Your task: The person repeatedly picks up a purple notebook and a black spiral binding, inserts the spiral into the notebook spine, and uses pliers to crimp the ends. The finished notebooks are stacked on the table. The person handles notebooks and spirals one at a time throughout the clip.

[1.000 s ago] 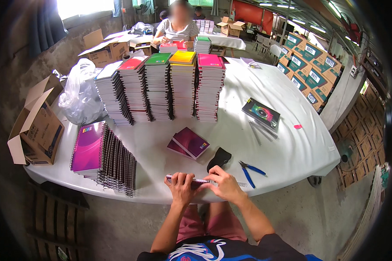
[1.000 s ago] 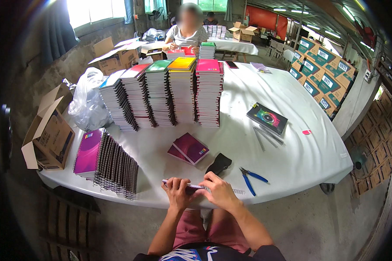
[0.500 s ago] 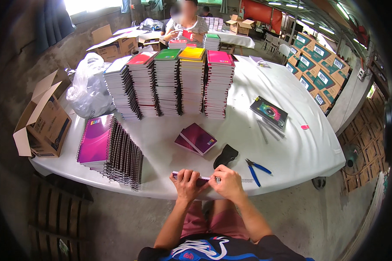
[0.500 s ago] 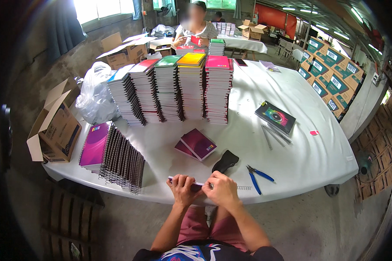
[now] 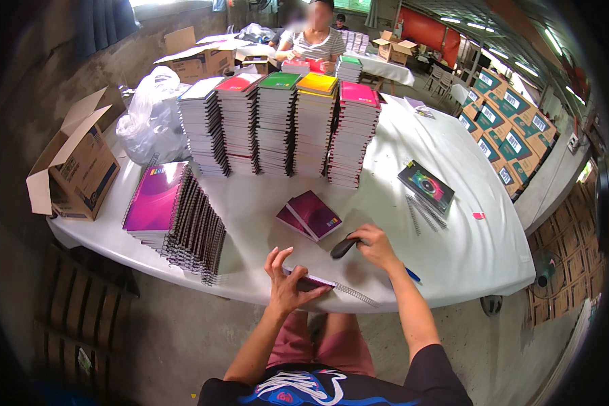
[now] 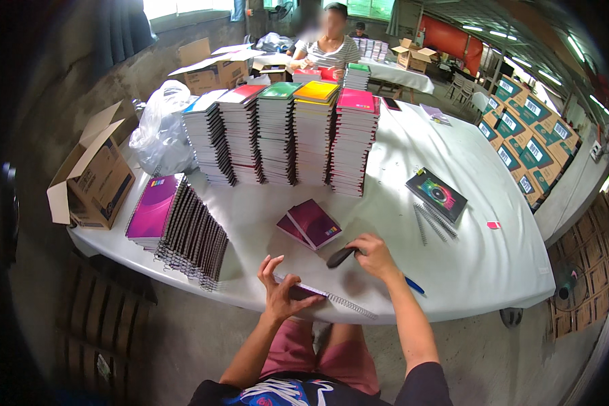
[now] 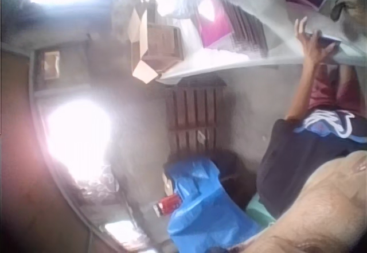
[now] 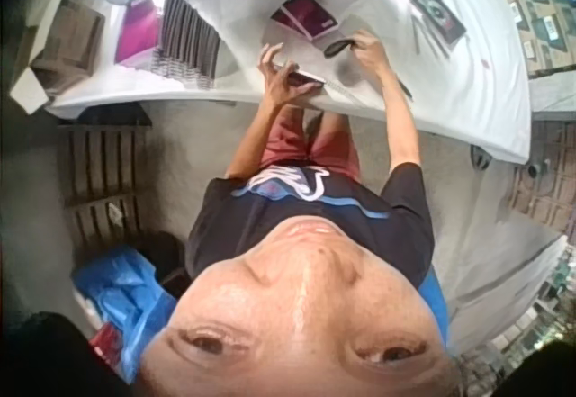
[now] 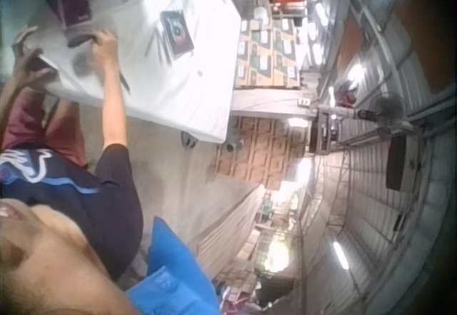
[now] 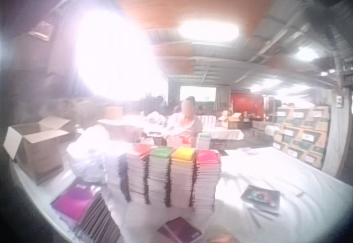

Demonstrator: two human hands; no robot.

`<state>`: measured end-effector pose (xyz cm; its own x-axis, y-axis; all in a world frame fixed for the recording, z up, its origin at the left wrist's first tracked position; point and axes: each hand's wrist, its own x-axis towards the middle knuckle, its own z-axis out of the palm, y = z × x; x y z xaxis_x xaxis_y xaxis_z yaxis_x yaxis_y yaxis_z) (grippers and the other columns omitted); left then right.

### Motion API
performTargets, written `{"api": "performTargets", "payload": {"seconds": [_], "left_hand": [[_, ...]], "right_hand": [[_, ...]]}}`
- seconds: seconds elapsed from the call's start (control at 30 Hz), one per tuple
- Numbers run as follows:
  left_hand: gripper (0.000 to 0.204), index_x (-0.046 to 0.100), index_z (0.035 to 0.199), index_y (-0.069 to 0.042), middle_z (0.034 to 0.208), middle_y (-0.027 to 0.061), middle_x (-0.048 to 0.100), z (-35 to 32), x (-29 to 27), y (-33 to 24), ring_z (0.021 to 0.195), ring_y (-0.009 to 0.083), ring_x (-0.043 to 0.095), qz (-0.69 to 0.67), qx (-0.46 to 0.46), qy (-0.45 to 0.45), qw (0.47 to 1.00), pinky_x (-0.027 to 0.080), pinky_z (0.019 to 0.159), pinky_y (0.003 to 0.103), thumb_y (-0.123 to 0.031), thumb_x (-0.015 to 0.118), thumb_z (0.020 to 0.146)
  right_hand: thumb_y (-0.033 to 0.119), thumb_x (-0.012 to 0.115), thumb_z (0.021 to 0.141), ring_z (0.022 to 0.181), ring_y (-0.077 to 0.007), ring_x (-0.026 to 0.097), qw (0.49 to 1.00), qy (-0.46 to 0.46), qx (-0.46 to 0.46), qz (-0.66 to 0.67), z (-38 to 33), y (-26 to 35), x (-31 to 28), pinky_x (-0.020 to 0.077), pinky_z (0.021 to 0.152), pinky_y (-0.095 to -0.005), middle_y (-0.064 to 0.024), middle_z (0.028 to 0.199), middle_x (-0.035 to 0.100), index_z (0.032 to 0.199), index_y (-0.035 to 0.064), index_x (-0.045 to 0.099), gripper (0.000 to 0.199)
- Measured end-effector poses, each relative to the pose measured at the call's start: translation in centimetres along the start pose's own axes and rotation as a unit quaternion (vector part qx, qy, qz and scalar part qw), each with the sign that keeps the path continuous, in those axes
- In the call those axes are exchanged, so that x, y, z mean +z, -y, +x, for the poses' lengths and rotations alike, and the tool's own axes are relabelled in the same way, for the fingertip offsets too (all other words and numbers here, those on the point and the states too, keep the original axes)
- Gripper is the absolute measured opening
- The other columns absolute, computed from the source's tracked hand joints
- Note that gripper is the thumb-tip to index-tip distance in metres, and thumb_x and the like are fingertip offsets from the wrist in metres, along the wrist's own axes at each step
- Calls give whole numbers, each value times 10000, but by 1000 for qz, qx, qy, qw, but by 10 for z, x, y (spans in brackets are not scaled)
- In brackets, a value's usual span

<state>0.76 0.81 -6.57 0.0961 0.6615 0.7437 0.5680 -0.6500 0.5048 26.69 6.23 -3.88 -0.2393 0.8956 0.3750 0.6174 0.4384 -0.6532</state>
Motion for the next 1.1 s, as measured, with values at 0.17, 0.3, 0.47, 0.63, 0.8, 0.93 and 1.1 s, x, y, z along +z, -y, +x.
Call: {"api": "performTargets", "payload": {"seconds": [0.17, 0.3, 0.47, 0.63, 0.8, 0.93, 1.1], "left_hand": [[547, 531, 759, -102, 1303, 155, 372, 3, 1, 3, 1270, 445, 206, -2, 18, -7, 1000, 287, 996, 567, -453, 855, 493], [544, 531, 694, -81, 1305, 170, 359, 2, -1, 6, 1286, 466, 173, 6, 3, 33, 999, 263, 1008, 572, -468, 848, 479], [567, 539, 696, -66, 1256, 165, 364, 6, 0, 4, 1255, 433, 224, -8, -23, 39, 999, 323, 975, 538, -485, 856, 482], [605, 558, 787, -81, 1248, 176, 331, 6, 7, 5, 1149, 378, 351, -45, -65, 36, 996, 402, 902, 484, -492, 862, 461], [638, 565, 877, -99, 1262, 177, 296, 6, 8, 14, 1012, 326, 435, -89, -71, 27, 993, 459, 789, 424, -422, 892, 435], [622, 568, 889, -104, 1269, 163, 282, 8, 6, 13, 922, 284, 450, -114, -80, 37, 990, 468, 753, 395, -375, 902, 439], [841, 460, 1047, -114, 1264, 134, 306, 4, 9, 23, 891, 212, 452, -148, -106, 41, 982, 437, 776, 356, -417, 913, 407]], "right_hand": [[-39, 702, 690, 826, -216, 599, 801, -36, -96, 590, -27, 46, 14, 490, 773, -338, -119, 788, 610, 829, -12, 687, 143], [-127, 665, 643, 790, -172, 582, 958, 83, 41, 273, -38, 56, 22, 479, 753, -287, -74, 773, 588, 829, 17, 721, 242], [-102, 676, 636, 768, -119, 549, 950, 118, -9, 289, -24, 65, 24, 452, 731, -259, -13, 790, 557, 843, 62, 734, 270], [-148, 598, 621, 792, -133, 573, 868, 51, 4, 494, -21, 59, 16, 455, 732, -245, -32, 811, 583, 831, 49, 730, 317], [-47, 580, 701, 828, -200, 637, 936, 71, 80, 336, -13, 65, 17, 492, 772, -282, -131, 865, 679, 817, 20, 720, 194], [-96, 604, 646, 800, -177, 650, 966, 126, 24, 226, -6, 73, 26, 499, 761, -276, -95, 831, 694, 832, 35, 719, 254], [-92, 572, 648, 772, -186, 661, 896, 97, -41, 432, -3, 72, 26, 509, 702, -291, -119, 841, 699, 838, 5, 714, 257]]}}
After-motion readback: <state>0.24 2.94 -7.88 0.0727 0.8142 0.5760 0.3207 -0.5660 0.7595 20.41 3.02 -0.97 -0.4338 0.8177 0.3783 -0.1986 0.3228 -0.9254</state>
